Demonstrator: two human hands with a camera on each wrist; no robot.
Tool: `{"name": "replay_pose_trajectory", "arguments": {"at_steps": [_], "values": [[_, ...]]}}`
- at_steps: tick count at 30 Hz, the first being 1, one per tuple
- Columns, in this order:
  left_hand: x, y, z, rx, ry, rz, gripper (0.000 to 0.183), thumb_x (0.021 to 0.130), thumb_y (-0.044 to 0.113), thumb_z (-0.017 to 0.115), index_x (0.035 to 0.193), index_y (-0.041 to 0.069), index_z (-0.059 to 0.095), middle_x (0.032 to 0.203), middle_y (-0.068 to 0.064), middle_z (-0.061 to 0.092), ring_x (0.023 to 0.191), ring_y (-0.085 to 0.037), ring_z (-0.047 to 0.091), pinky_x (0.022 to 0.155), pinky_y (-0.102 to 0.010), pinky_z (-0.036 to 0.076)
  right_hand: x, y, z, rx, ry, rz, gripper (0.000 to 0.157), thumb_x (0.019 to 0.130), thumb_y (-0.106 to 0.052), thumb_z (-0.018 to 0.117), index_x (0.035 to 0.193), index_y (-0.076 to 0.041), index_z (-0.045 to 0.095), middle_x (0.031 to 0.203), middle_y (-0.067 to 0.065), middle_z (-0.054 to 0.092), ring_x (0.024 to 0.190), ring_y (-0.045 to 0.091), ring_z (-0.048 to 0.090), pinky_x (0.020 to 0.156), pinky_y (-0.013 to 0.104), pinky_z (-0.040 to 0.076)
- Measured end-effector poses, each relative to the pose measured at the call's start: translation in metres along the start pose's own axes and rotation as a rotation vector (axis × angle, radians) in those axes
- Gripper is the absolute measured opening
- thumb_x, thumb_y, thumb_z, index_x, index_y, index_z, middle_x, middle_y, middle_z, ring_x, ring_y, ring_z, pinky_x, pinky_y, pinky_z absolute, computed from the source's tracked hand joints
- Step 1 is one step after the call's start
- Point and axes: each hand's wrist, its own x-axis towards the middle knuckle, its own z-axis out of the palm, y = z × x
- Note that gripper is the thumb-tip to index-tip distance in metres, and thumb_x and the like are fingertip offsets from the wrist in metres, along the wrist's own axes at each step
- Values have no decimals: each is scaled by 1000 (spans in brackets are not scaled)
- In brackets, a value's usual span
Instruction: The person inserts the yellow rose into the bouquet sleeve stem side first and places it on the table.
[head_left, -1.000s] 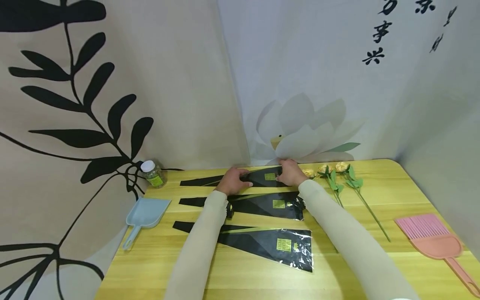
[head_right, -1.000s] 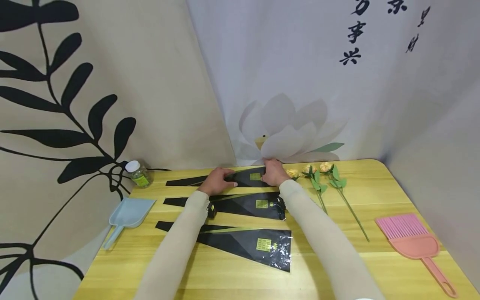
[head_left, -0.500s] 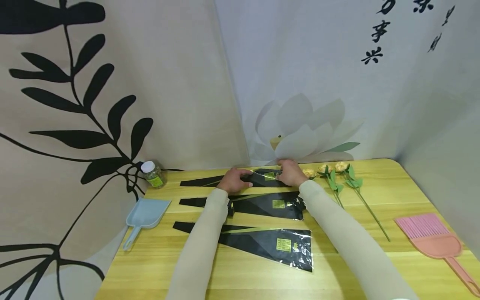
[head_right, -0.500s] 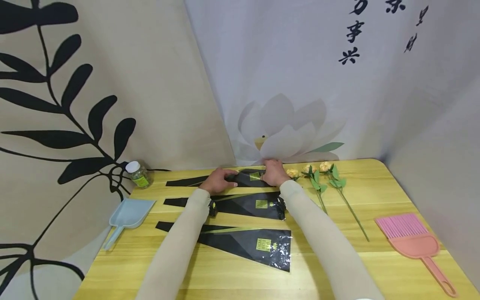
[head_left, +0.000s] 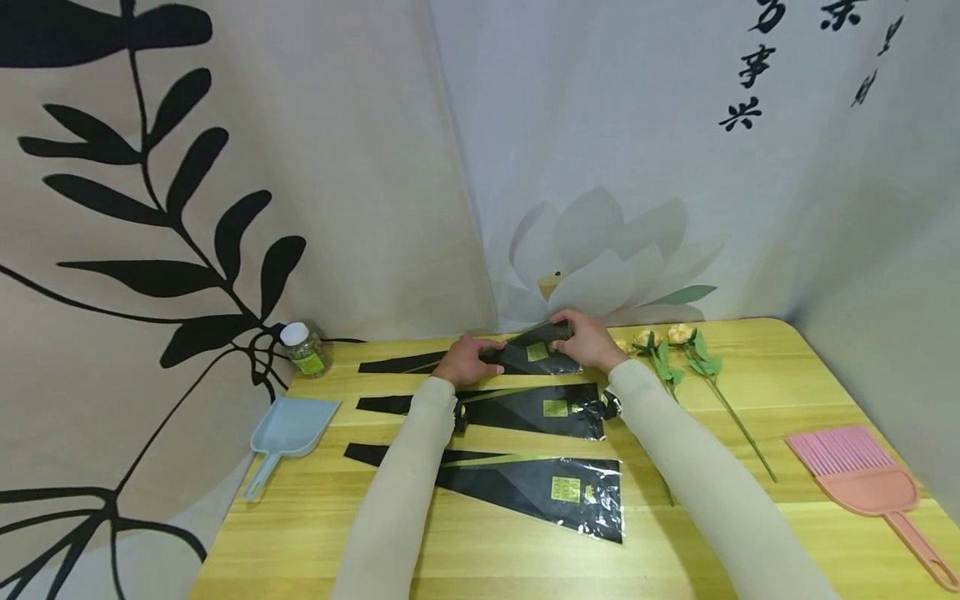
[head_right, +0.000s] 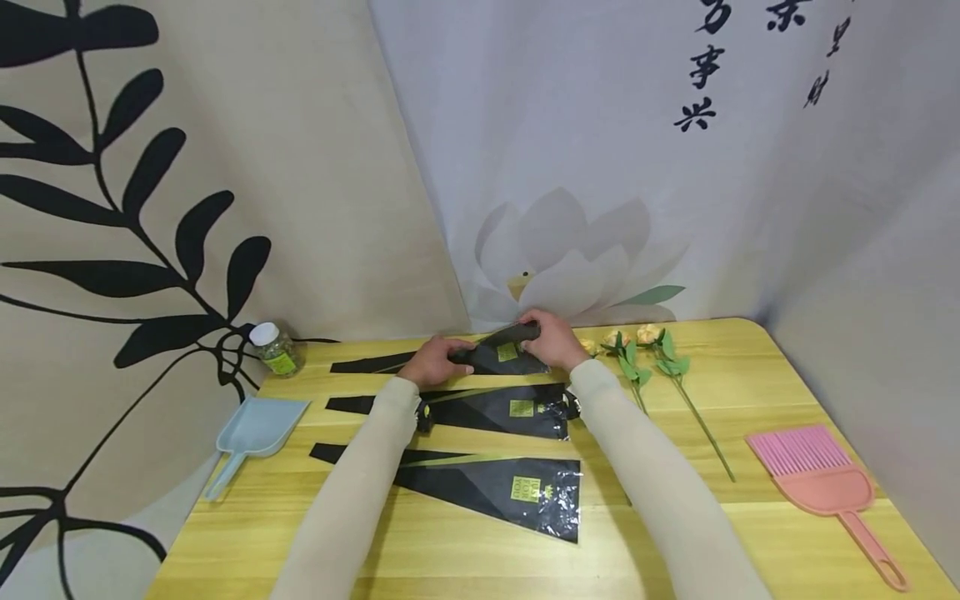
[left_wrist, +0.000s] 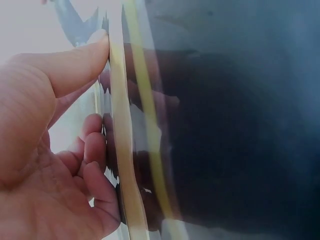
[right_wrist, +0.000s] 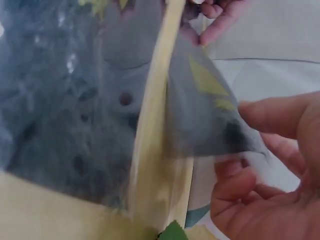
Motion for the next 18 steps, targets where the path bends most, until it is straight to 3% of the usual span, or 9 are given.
{"name": "replay_pose_trajectory", "arguments": {"at_steps": [2,8,11,15,18], "values": [[0,0,0,-3,-2,0,52,99,37,76,149,27,63,166,-14,45,156,-39,36,125,-57,39,-2,2,-3,22,12,29,54,98,-18,75,148,-7,56,102,13,61,81,26,55,73,40,47],[-2,2,0,11,-4,-8,53,100,35,74,150,24,62,166,-17,43,158,-42,31,126,-60,35,-7,3,-7,138,30,116,72,100,-20,73,160,-2,37,117,22,70,97,35,69,85,48,58],[-1,2,0,13,-5,-13,52,99,37,75,149,26,63,165,-16,45,158,-42,32,126,-59,36,-10,4,-8,165,38,147,62,101,-24,72,152,2,47,119,23,73,101,34,72,86,45,60],[2,0,1,9,-1,-15,51,99,38,76,148,28,64,163,-12,49,157,-40,35,125,-58,37,-13,5,-9,227,41,176,39,103,-24,70,130,3,65,109,19,76,86,27,73,72,36,58],[4,-1,1,22,1,-12,51,99,38,76,147,28,65,161,-11,52,155,-39,38,125,-56,38,-14,5,-9,272,51,181,31,104,-23,69,123,1,70,102,16,77,75,21,71,66,31,54]]}}
